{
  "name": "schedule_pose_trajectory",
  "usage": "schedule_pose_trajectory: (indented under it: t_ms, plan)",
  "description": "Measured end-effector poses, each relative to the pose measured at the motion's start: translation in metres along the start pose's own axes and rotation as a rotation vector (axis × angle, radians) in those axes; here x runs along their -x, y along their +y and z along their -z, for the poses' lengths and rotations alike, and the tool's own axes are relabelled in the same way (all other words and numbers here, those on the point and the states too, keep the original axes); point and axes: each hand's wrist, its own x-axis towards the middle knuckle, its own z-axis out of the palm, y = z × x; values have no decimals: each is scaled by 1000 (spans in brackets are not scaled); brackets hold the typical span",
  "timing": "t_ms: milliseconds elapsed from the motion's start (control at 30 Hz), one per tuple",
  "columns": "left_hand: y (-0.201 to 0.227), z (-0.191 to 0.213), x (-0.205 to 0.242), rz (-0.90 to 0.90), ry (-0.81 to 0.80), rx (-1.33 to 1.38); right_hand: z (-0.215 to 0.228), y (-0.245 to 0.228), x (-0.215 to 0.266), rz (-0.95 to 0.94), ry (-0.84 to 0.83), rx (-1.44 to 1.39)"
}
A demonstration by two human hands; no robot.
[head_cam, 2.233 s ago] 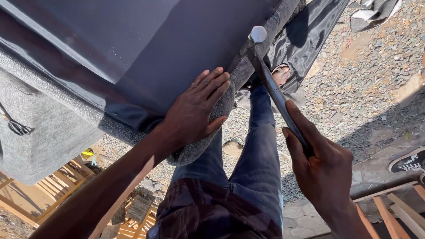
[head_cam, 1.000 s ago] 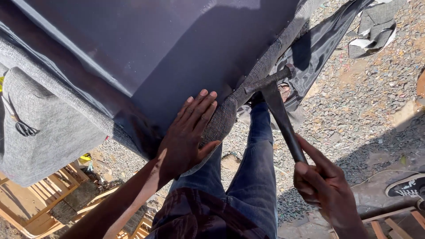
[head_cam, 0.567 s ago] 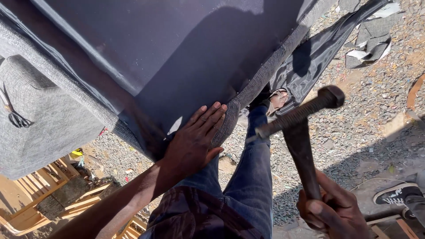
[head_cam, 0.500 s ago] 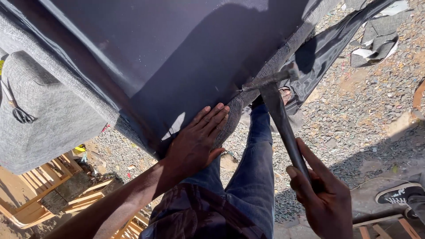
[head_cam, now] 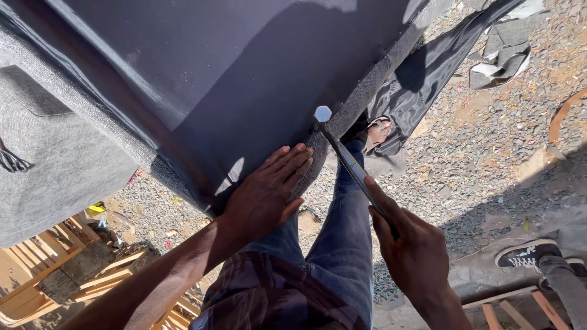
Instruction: Securing fabric to a sofa frame using a hammer and tacks
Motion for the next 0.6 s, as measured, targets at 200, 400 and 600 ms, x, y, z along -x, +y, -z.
schedule_pose_trajectory:
  t_ms: [200,400,600]
  plan:
    - [2,4,3,-5,-6,-10,49,-42,9,-94,269,-45]
    - [2,4,3,9,-3,-16,-1,-19,8,-233,52,-245]
    - [3,3,4,10,-35,-7,-14,-22,8,-323,0,-301]
